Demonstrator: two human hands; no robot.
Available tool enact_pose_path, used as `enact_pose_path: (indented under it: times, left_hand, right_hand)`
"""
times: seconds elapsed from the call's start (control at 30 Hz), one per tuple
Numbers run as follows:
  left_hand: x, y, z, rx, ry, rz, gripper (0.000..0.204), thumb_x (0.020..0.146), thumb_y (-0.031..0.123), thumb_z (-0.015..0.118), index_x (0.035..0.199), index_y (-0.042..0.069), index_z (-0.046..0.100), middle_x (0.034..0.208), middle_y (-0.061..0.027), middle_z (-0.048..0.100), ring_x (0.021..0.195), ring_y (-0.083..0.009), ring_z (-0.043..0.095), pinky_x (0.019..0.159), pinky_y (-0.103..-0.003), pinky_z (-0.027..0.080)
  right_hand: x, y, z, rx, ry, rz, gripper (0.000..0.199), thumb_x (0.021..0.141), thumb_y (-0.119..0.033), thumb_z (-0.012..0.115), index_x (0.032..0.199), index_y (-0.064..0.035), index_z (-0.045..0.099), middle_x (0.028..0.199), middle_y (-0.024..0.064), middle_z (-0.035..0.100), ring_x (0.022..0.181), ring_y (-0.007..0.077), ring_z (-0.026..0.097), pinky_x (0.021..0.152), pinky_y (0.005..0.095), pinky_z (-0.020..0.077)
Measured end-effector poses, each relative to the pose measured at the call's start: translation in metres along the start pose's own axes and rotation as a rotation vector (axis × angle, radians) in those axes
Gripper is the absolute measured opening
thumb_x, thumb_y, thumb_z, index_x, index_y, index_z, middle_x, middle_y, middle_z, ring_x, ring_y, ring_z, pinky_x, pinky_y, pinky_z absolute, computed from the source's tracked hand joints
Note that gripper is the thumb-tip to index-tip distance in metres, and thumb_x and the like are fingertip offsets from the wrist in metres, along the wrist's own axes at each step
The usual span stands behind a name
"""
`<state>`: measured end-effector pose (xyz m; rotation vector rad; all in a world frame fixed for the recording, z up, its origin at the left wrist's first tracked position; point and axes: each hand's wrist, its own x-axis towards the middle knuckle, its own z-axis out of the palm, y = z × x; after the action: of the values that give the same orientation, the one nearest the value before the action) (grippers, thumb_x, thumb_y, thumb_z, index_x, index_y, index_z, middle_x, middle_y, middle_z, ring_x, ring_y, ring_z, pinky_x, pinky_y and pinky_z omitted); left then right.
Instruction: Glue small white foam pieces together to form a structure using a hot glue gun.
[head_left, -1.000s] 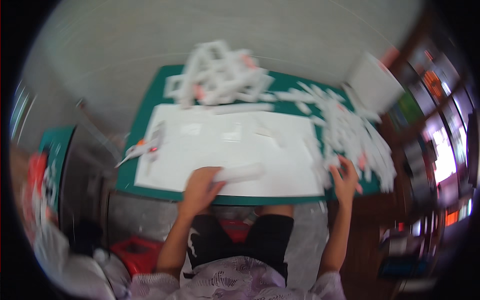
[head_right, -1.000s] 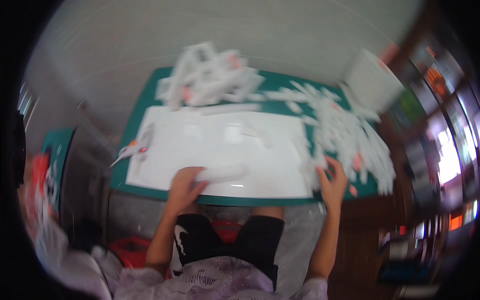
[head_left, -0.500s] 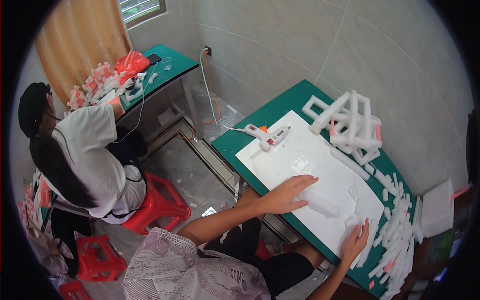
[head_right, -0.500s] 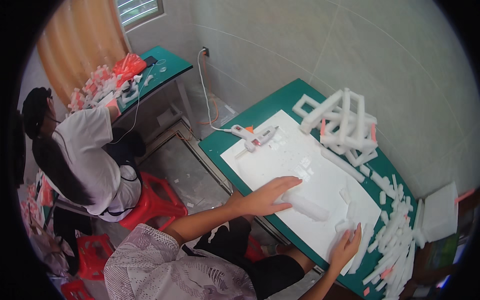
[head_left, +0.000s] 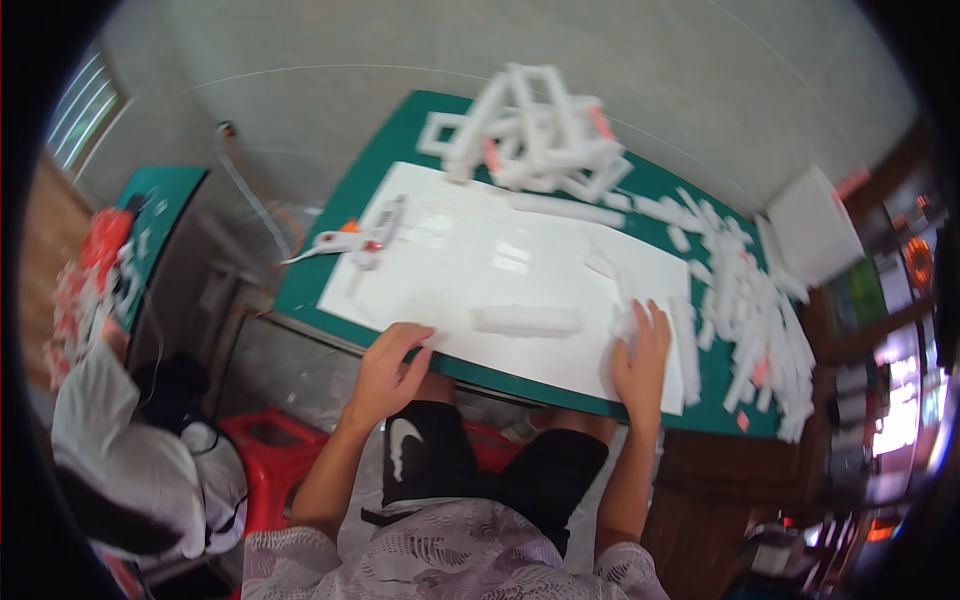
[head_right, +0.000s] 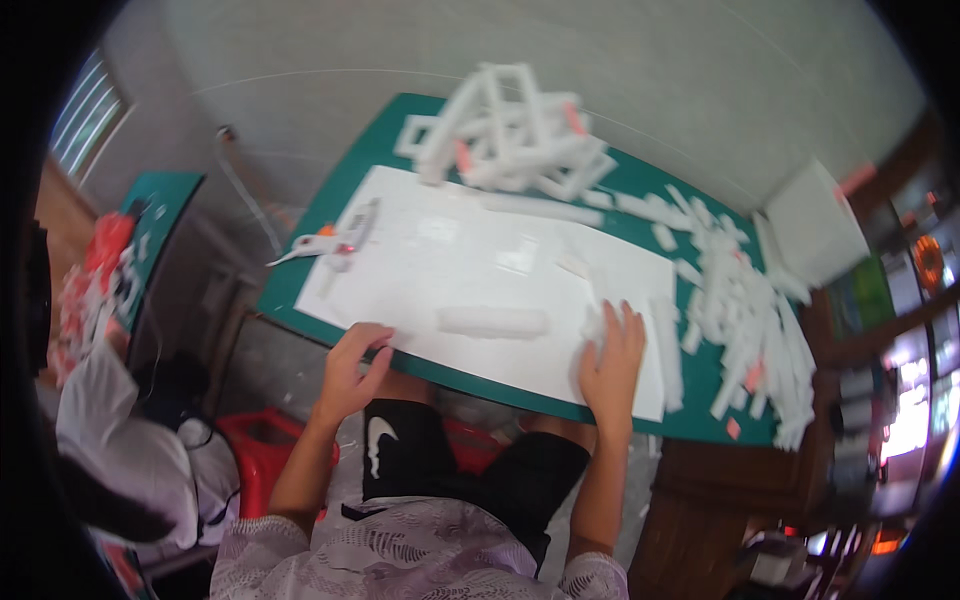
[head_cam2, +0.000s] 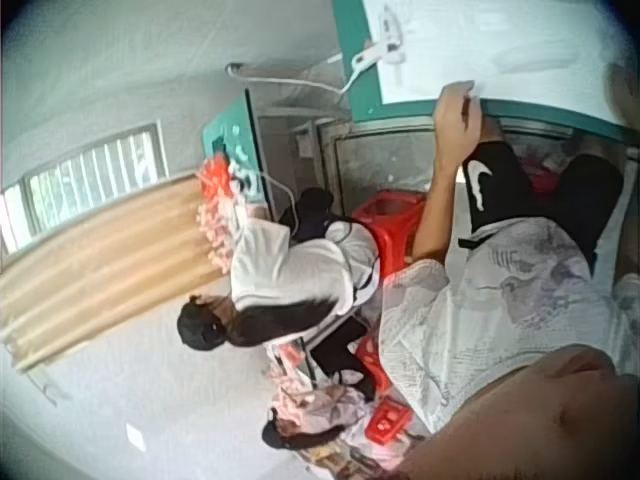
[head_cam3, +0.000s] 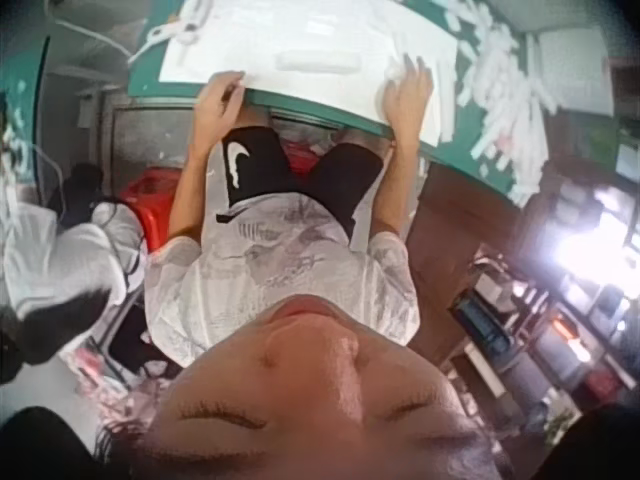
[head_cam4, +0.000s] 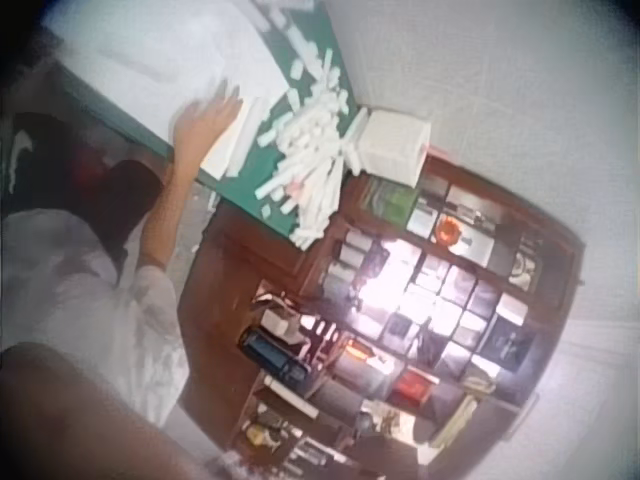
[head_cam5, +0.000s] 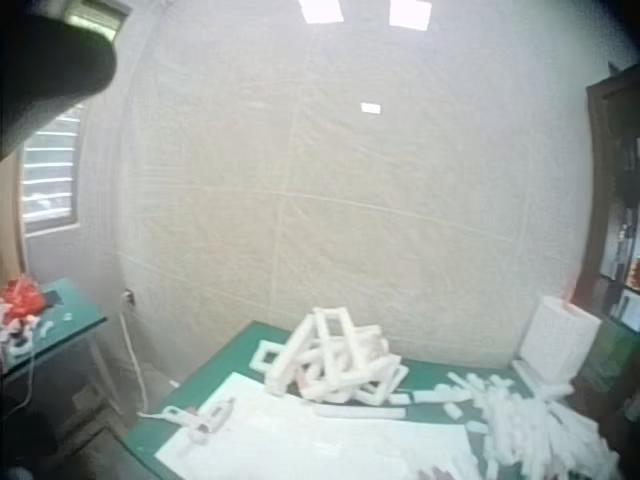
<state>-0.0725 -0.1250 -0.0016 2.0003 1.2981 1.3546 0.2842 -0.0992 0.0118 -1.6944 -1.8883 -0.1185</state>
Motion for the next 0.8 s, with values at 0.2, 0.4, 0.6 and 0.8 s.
enact_pose_path:
  times: [0.2, 0.4, 0.6, 0.8]
  left_hand:
    - [-0.001, -0.004, 0.033, -0.091, -0.044, -0.035, 0.024, 0.086, -0.004, 0.064, 0.11, -0.002, 0.064, 0.101, -0.0153, 0.066, 0.084, -0.025, 0.065, 0.076, -0.033, 0.053]
    - [-0.002, -0.001, 0.031, -0.088, -0.009, -0.057, 0.024, 0.086, -0.005, 0.063, 0.109, -0.002, 0.064, 0.099, -0.0144, 0.066, 0.081, -0.0243, 0.065, 0.073, -0.032, 0.052]
    - [-0.023, -0.003, 0.023, -0.01, 0.127, -0.071, 0.017, 0.087, -0.005, 0.063, 0.103, -0.002, 0.065, 0.087, -0.0141, 0.065, 0.073, -0.024, 0.064, 0.066, -0.031, 0.051]
    - [-0.122, -0.062, 0.022, 0.042, 0.237, -0.295, 0.007, 0.092, 0.003, 0.062, 0.097, -0.001, 0.064, 0.075, -0.0109, 0.061, 0.061, -0.014, 0.056, 0.057, -0.029, 0.045]
  right_hand:
    - [-0.01, 0.037, -0.013, 0.213, -0.052, 0.137, 0.038, 0.084, -0.003, 0.061, 0.122, -0.0007, 0.058, 0.125, 0.0209, 0.057, 0.117, 0.0381, 0.056, 0.103, 0.039, 0.0443]
    - [-0.009, 0.033, -0.011, 0.252, 0.0, 0.167, 0.017, 0.088, -0.005, 0.061, 0.104, 0.0021, 0.061, 0.108, 0.0191, 0.06, 0.103, 0.0383, 0.059, 0.092, 0.0427, 0.0468]
    - [-0.013, 0.024, -0.014, 0.157, 0.013, 0.164, 0.032, 0.091, -0.008, 0.059, 0.122, 0.0001, 0.06, 0.125, 0.022, 0.057, 0.117, 0.0388, 0.055, 0.103, 0.0433, 0.0418]
    - [-0.027, 0.021, -0.008, 0.153, 0.053, 0.186, 0.034, 0.09, -0.007, 0.06, 0.124, 0.0009, 0.058, 0.127, 0.0223, 0.056, 0.12, 0.0382, 0.052, 0.105, 0.0437, 0.0399]
